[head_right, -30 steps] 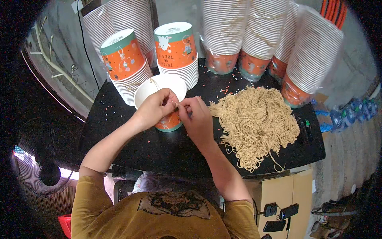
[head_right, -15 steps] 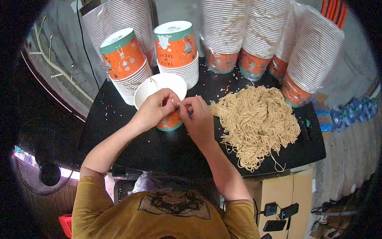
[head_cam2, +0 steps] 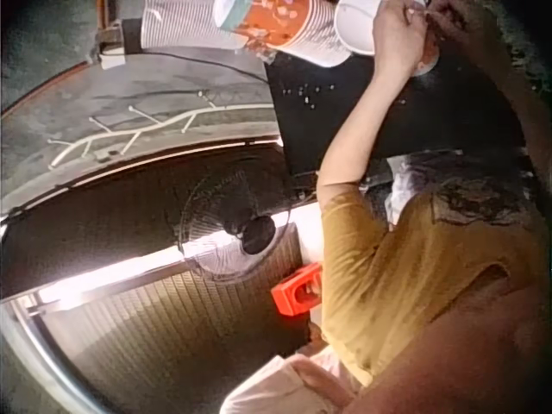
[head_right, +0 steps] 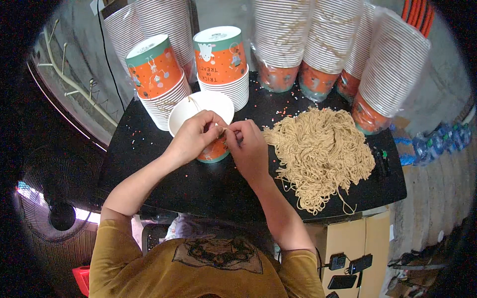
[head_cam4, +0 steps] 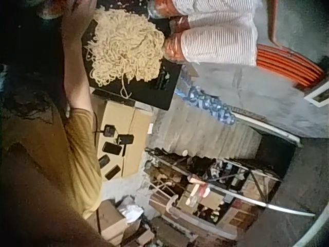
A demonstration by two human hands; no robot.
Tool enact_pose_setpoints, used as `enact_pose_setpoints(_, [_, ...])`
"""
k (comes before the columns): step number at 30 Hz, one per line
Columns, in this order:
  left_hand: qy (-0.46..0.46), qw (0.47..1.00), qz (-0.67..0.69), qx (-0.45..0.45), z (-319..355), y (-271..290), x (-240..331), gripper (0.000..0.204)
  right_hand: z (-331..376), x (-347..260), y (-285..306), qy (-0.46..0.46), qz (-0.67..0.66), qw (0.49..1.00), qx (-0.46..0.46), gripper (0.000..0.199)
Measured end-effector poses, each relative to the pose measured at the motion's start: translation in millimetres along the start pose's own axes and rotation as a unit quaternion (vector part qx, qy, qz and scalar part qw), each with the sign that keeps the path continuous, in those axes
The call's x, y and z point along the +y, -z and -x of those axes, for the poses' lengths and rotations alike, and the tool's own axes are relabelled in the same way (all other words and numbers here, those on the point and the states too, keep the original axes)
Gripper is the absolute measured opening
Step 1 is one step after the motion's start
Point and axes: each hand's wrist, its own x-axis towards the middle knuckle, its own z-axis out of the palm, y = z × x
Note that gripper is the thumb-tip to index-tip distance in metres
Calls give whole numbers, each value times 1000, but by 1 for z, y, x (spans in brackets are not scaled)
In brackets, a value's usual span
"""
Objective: Assembling decorative paper cups by threading and tying string through pre-made holes.
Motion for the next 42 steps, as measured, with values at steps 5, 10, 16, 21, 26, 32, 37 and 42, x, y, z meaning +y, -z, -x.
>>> enact_pose_setpoints(5, [4,1000,0,8,0,0,2,13,0,3,0,0,8,1000,1,8])
enact_pose_setpoints(10, [3,1000,1,4,1,0,3,14,0,1,1,-4,9,1000,1,8])
enact_pose_setpoints(16, [4,1000,-3,4,1,-1,1,14,0,2,0,0,8,1000,3,7])
enact_pose_setpoints(21, [-1,1000,4,3,2,-2,1,14,-1,0,2,-1,20,1000,0,6])
enact_pose_setpoints(26, [6,1000,11,2,3,-1,3,14,-2,-4,3,-6,14,1000,-6,5])
enact_pose_setpoints(32, [-13,1000,8,3,3,-1,1,14,-2,-3,4,-49,-56,997,-21,5])
enact_pose_setpoints(37, [-22,1000,5,-4,4,3,0,14,-2,0,3,-93,-104,990,-38,7])
enact_pose_setpoints(42, [-32,999,-4,-20,6,9,4,14,-1,2,4,-112,-120,985,-55,6])
